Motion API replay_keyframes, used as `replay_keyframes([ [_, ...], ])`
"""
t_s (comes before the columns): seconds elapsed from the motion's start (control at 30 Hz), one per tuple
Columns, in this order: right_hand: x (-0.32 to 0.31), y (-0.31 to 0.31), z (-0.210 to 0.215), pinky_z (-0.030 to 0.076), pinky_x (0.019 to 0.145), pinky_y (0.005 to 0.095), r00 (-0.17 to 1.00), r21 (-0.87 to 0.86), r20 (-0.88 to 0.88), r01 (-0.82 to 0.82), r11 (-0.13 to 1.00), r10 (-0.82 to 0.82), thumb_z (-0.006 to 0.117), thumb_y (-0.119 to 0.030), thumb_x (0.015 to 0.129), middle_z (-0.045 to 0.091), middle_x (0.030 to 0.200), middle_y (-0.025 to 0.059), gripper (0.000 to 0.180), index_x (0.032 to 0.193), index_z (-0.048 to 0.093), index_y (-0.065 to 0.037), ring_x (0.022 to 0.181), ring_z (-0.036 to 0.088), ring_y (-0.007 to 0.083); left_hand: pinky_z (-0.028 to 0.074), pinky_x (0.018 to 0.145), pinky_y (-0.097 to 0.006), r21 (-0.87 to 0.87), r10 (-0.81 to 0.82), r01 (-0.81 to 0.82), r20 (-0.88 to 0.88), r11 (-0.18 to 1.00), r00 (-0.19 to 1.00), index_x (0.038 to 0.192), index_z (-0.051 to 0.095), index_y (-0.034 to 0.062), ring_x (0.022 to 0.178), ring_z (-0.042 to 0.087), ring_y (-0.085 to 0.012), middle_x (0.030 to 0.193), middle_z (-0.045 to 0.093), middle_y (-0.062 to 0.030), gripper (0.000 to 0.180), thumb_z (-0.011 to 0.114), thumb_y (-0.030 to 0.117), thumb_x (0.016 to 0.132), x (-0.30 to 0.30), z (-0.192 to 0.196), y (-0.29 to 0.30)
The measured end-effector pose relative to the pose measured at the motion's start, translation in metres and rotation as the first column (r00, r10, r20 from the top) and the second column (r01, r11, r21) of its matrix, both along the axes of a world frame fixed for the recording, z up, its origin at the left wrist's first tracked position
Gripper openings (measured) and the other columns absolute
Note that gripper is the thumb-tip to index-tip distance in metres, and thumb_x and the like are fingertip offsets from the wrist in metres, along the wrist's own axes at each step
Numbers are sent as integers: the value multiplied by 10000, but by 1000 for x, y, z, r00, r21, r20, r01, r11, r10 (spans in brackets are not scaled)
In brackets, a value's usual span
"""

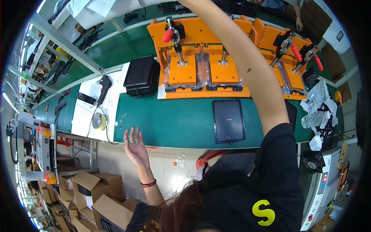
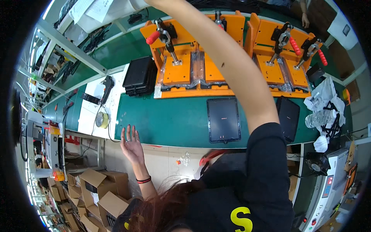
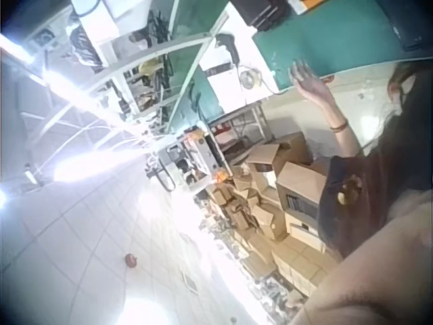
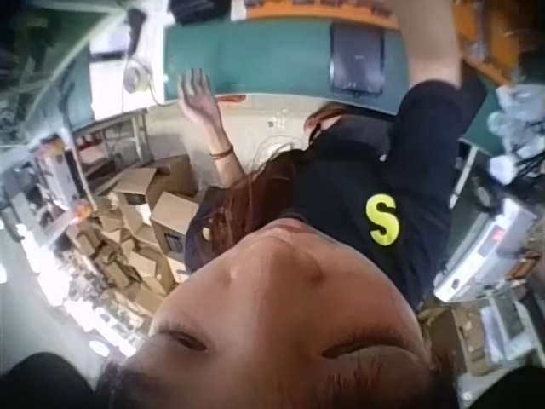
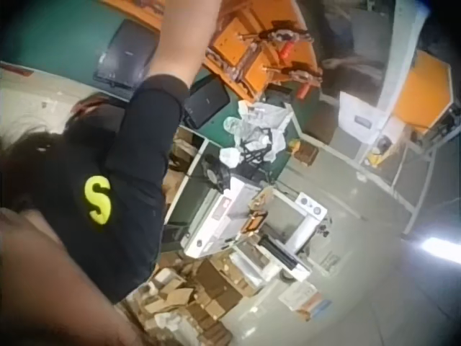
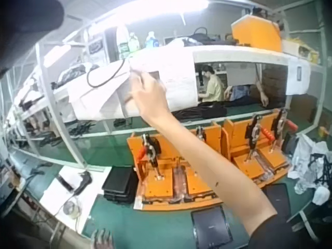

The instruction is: The person assembles black rectangular electronic devices by fitting frames onto them and placing them into orange clamping jigs. They repeatedly pick up frames from a nearby box, align them with the devices, and secure the units in the jigs on the workbench.

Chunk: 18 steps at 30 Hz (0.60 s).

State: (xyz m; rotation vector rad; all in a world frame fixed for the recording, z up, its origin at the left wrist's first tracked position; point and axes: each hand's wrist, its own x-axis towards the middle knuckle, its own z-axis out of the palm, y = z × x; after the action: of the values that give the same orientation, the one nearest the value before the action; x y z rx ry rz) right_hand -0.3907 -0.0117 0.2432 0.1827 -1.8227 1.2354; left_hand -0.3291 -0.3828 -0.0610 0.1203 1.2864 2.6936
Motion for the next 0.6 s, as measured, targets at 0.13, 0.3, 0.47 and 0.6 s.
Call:
replay_keyframes([
  [0.13,-28,-27,-20,494,719,343,933,233,126,-358,904,337,511,-348,957,636,1084,230,459,1220,528,28,1021,623,265,319,1086,-404,-24,-82,81,-68,996,994,1382,368,36,1304,377,-304,1362,423,-169,531,469,342,960,-3,3,6],
  [0.3,-32,-30,-128,427,958,402,969,791,155,-7,612,-190,460,-133,928,659,941,83,331,1247,541,-160,994,610,245,324,1074,-395,-41,-196,194,-66,980,978,1365,387,36,1260,415,-287,1294,476,-148,519,464,349,959,-2,16,43],
  [0.47,-21,-34,-130,325,1054,415,903,933,-21,172,317,-429,475,-196,926,621,1172,69,376,1288,570,-233,1204,500,270,368,1038,-388,-149,-389,380,-36,913,921,1321,411,22,1218,481,-290,1308,490,-169,457,458,320,978,17,11,101],
  [0.6,50,-65,-154,326,1044,475,958,661,-99,266,702,-270,624,-279,863,466,1260,206,553,1366,444,-133,1224,429,372,388,1018,-391,-287,-470,475,91,832,878,1353,314,9,1229,492,-296,1336,472,-214,488,448,317,998,56,0,146],
])
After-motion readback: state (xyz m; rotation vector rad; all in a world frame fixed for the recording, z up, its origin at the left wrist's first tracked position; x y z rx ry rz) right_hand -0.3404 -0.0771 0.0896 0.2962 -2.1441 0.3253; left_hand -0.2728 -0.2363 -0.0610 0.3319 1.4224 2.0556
